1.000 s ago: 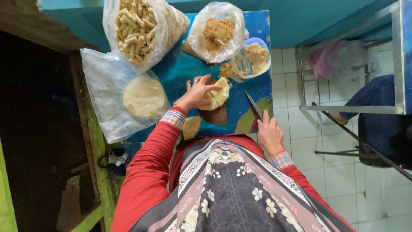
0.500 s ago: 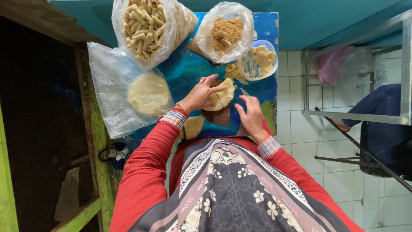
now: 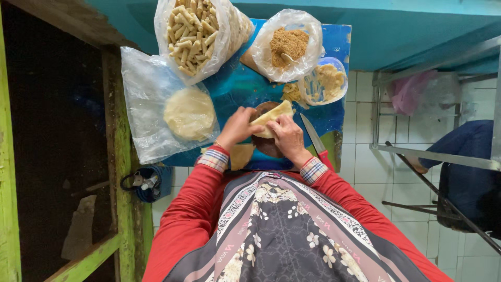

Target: The person cuts a round of dough into wedges with a knife, wraps some wedges in plastic sheet, then flattens small dough pieces, places filling from a bowl onto them, and folds the dough over the filling by hand at a small blue table.

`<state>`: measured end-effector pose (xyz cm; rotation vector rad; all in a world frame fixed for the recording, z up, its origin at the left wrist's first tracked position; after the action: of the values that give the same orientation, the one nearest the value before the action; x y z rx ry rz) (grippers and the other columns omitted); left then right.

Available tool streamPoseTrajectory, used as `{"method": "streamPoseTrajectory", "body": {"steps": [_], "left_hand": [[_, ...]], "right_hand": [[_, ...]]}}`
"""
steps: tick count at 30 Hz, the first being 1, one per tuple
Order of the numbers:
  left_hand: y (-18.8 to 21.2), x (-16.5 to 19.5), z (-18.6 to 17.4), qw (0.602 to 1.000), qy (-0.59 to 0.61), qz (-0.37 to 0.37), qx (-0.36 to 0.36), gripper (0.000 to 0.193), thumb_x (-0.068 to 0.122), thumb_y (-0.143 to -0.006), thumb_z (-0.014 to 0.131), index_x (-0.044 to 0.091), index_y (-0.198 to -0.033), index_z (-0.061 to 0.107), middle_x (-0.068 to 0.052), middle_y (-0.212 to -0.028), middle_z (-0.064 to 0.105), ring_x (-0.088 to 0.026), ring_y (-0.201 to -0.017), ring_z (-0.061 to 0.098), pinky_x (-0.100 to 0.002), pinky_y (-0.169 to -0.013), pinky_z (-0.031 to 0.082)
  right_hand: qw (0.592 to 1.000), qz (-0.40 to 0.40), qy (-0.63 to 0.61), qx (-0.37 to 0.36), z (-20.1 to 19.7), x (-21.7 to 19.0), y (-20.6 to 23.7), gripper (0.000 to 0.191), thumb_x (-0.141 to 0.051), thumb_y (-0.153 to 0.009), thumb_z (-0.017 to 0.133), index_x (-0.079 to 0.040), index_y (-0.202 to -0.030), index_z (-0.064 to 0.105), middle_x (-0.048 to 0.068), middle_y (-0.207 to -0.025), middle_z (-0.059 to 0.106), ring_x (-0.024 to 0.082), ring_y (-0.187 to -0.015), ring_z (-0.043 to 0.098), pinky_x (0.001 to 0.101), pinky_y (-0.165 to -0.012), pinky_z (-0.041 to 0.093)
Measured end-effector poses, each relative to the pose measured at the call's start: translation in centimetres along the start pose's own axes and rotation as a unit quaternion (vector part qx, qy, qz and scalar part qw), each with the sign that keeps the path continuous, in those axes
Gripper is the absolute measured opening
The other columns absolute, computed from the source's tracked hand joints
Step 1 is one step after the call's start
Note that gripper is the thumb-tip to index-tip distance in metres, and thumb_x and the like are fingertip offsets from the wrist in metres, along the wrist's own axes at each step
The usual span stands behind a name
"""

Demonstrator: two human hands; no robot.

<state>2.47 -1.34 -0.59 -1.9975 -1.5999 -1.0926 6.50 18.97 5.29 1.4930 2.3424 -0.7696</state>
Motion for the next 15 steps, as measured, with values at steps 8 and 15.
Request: {"method": "streamPoseTrajectory", "body": {"steps": [8, 15], "left_hand": [[-0.7, -1.5, 1.9, 0.993, 0.064, -0.092, -0.043, 0.056, 0.042, -0.063, 0.093, 0.006, -0.094, 0.063, -0.014, -0.098, 0.066, -0.032, -0.097, 0.063, -0.042, -0.082, 0.050], [0.6, -0.7, 1.6, 0.996, 0.081, -0.047, -0.010, 0.056, 0.033, -0.062, 0.093, 0.006, -0.096, 0.058, -0.014, -0.102, 0.064, -0.032, -0.097, 0.063, -0.042, -0.081, 0.050]], "right_hand": [[0.983, 0.128, -0.120, 0.050, 1.8, 7.2, -1.0, 0.051, -0.019, -0.094, 0.078, 0.000, -0.136, 0.055, 0.020, -0.121, 0.062, 0.030, -0.101, 0.065, 0.0365, -0.080, 0.053], [0.887, 0.256, -0.335, -0.191, 3.3, 11.9, -3.5, 0.069, -0.028, -0.082, 0.085, 0.003, -0.137, 0.058, 0.014, -0.114, 0.070, 0.020, -0.100, 0.068, 0.0322, -0.087, 0.055]]}}
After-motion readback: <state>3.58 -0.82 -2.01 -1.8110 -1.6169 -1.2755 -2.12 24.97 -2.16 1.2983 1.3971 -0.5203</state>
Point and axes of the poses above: each hand's wrist, its own y-axis away from the middle knuckle, its own z-axis out of the palm, x = y × z, the point moved 1 cm from there along -y, towards the middle knuckle
